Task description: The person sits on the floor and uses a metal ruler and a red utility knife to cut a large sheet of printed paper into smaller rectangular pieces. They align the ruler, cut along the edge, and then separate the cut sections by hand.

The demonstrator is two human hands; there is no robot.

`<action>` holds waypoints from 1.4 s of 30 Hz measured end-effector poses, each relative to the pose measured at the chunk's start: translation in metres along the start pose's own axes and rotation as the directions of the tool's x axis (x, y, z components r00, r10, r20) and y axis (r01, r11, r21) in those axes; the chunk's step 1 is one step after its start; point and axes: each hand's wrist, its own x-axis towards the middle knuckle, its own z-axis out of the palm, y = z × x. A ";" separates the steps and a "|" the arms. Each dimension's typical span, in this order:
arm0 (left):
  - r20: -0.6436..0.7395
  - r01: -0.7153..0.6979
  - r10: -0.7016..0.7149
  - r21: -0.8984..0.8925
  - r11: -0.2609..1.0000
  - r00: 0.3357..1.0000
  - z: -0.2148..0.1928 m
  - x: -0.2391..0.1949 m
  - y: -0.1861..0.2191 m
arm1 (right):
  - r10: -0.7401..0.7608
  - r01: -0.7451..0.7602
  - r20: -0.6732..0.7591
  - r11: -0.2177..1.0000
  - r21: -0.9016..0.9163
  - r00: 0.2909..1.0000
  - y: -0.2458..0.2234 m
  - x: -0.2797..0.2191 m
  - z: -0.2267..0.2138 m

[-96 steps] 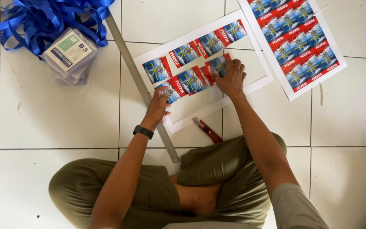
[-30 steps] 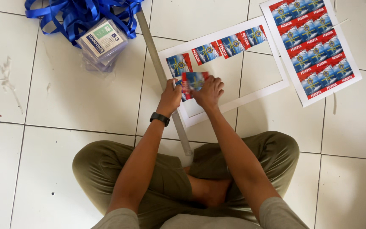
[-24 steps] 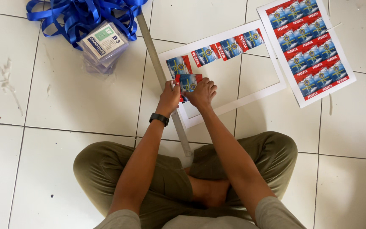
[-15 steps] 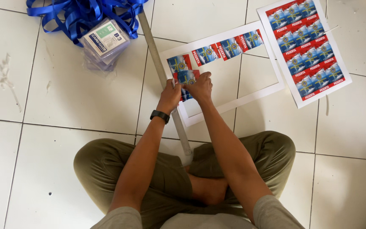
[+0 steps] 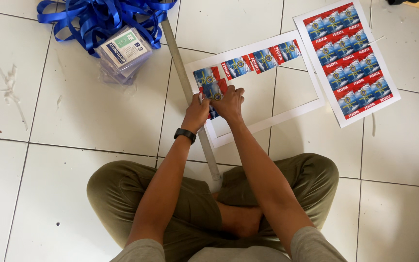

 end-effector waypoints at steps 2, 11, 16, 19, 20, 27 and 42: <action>-0.001 0.009 -0.009 0.013 1.000 1.000 0.003 0.010 -0.006 | -0.009 0.009 0.004 1.000 -0.011 1.000 0.000 0.002 -0.001; -0.012 0.016 -0.016 0.004 1.000 1.000 0.005 0.012 -0.008 | -0.001 -0.001 0.023 0.996 0.085 1.000 -0.002 0.003 -0.004; -0.011 0.021 -0.021 -0.022 1.000 1.000 0.004 0.012 -0.009 | 0.000 -0.006 0.029 0.983 0.185 1.000 0.002 -0.003 -0.007; 0.000 0.037 -0.037 -0.026 0.999 0.999 0.005 0.017 -0.013 | 0.040 -0.060 0.073 0.957 0.284 0.997 0.004 -0.005 -0.005; -0.006 0.030 -0.031 -0.044 0.999 1.000 0.005 0.022 -0.018 | 0.037 -0.054 0.066 0.961 0.271 0.997 0.006 -0.001 -0.001; -0.019 0.013 -0.014 -0.058 0.998 1.000 0.007 0.031 -0.025 | -0.050 0.050 -0.021 0.999 0.006 0.999 0.011 0.002 0.010; 0.016 0.038 -0.036 -0.245 0.969 0.999 0.005 0.047 -0.043 | 0.009 -0.009 0.000 0.968 0.252 1.000 0.002 -0.009 -0.021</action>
